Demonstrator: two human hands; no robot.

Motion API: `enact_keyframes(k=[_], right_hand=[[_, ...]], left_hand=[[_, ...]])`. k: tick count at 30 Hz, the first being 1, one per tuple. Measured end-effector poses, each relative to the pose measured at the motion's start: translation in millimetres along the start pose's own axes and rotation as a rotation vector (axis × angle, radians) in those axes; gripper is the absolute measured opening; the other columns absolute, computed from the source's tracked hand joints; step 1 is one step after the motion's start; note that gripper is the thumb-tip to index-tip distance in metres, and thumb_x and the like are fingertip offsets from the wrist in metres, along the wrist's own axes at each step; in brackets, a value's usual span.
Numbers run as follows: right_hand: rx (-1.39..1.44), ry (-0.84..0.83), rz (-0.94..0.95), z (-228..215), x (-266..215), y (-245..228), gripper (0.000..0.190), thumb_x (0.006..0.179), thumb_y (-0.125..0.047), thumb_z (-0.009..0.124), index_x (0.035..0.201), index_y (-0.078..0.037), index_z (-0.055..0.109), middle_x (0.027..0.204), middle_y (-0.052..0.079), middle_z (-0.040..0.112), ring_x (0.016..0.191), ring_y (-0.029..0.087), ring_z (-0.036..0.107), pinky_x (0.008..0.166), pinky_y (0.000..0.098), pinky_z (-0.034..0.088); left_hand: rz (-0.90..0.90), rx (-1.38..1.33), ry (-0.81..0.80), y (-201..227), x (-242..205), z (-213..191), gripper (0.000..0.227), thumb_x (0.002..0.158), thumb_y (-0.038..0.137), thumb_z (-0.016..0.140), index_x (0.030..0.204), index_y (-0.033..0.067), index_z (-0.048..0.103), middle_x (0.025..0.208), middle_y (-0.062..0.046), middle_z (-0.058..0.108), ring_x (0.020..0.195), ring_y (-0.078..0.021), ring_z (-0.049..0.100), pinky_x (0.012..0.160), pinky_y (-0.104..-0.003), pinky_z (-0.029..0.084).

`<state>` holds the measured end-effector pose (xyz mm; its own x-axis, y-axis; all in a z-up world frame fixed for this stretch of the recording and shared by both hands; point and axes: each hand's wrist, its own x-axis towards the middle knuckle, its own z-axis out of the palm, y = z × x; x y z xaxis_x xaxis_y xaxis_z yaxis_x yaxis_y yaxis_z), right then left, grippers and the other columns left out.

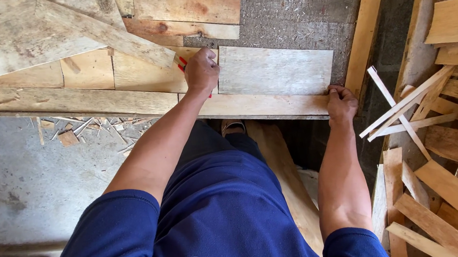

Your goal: Fitting and trimming thin wooden boards to repair or cover a surface.

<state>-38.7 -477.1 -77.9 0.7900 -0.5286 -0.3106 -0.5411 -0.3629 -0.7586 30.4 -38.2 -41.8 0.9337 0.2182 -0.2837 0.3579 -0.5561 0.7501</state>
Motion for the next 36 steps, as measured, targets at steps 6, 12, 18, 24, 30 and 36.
enact_keyframes(k=[6,12,18,24,30,36], right_hand=[[-0.081,0.101,0.044,2.7,-20.1,-31.0,0.013,0.1,-0.01,0.066,0.109,-0.004,0.074,0.102,0.005,0.071,0.088,0.017,0.065,0.076,0.0317,0.052],[-0.287,0.168,-0.513,53.9,-66.8,-79.0,0.017,0.094,0.001,0.064,0.111,0.001,0.068,0.098,0.014,0.07,0.081,0.024,0.069,0.072,0.0361,0.058],[-0.38,-0.392,-0.814,177.4,-157.4,-165.9,0.017,0.097,-0.004,0.064,0.112,-0.006,0.07,0.107,0.014,0.07,0.092,0.03,0.07,0.082,0.0408,0.057],[-0.807,-0.613,-0.82,244.7,-217.1,-251.9,0.047,0.093,-0.023,0.07,0.132,-0.003,0.053,0.123,0.018,0.06,0.109,0.033,0.062,0.092,0.0447,0.054],[-0.873,-0.616,-0.64,273.2,-206.3,-229.4,0.039,0.098,-0.022,0.065,0.129,-0.006,0.048,0.123,0.017,0.058,0.114,0.035,0.061,0.094,0.0469,0.054],[-0.355,-0.575,-0.682,273.8,-180.5,-197.4,0.047,0.092,-0.017,0.066,0.131,0.001,0.047,0.118,0.027,0.059,0.105,0.042,0.063,0.09,0.0505,0.052]], left_hand=[[0.06,-0.058,0.101,0.4,-4.8,-18.4,0.022,0.081,0.007,0.08,0.099,0.0058,0.067,0.081,-0.007,0.076,0.072,-0.0203,0.074,0.068,-0.036,0.057],[0.093,-0.168,0.399,-39.5,-18.7,-71.5,0.011,0.091,0.005,0.075,0.097,0.0059,0.066,0.073,-0.007,0.072,0.061,-0.018,0.068,0.057,-0.034,0.053],[0.11,-0.135,0.522,-73.9,-36.1,-95.6,0.009,0.091,0.006,0.075,0.097,0.0049,0.068,0.073,-0.009,0.071,0.062,-0.0165,0.067,0.06,-0.033,0.053],[0.06,-0.22,0.51,-87.3,-59.3,-95.3,0.011,0.092,0.008,0.074,0.102,0.0035,0.069,0.079,-0.009,0.074,0.065,-0.0141,0.068,0.063,-0.03,0.055],[0.085,-0.278,0.45,-82.0,-85.1,-98.3,0.013,0.094,0.006,0.073,0.105,0.0032,0.069,0.084,-0.009,0.075,0.067,-0.0143,0.068,0.063,-0.028,0.054],[0.293,-0.141,0.423,-62.6,-88.1,-93.0,0.014,0.096,0.003,0.072,0.108,0.0036,0.065,0.096,-0.011,0.072,0.078,-0.0201,0.07,0.066,-0.033,0.057]])
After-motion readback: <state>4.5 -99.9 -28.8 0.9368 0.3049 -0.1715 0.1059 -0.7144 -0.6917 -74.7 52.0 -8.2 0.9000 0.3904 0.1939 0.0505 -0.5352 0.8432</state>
